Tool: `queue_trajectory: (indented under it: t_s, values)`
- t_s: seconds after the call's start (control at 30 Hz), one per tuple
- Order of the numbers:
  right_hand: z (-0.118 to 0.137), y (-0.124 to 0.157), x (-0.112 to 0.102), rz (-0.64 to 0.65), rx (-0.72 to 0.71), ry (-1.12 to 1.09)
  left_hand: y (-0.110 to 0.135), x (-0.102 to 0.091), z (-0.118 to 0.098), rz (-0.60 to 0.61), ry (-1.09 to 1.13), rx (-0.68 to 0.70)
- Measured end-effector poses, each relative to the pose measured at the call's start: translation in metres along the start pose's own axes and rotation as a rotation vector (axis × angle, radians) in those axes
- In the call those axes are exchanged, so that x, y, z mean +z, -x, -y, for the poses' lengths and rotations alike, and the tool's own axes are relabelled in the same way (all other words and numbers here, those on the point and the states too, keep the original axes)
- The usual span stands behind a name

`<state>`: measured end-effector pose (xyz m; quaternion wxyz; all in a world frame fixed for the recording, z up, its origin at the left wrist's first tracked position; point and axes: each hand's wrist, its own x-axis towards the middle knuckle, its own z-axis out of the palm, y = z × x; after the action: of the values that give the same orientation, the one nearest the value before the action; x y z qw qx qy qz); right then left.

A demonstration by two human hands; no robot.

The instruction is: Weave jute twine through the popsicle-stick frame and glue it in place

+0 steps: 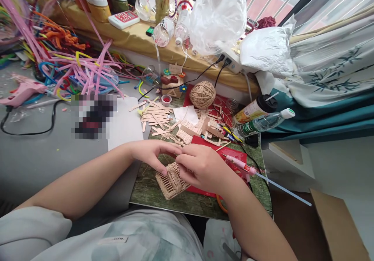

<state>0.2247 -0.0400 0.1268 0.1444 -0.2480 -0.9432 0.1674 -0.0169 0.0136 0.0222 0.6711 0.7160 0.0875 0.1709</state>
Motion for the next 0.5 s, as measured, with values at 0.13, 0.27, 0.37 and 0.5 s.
queue_trajectory:
  t_s: [0.13,0.27,0.37,0.5]
  values:
    - [-0.001,0.003,0.002,-0.027,0.012,-0.019,0.001,-0.002,-0.002,0.008,-0.063,0.038]
    - [-0.003,0.006,0.005,-0.065,0.026,-0.045,0.001,-0.003,-0.002,0.003,-0.126,0.065]
    - [-0.005,0.012,0.007,-0.069,0.027,-0.096,0.001,-0.002,-0.002,-0.028,-0.169,0.091]
    - [-0.005,0.023,0.010,-0.060,0.037,-0.129,0.000,0.000,-0.003,-0.055,-0.223,0.116]
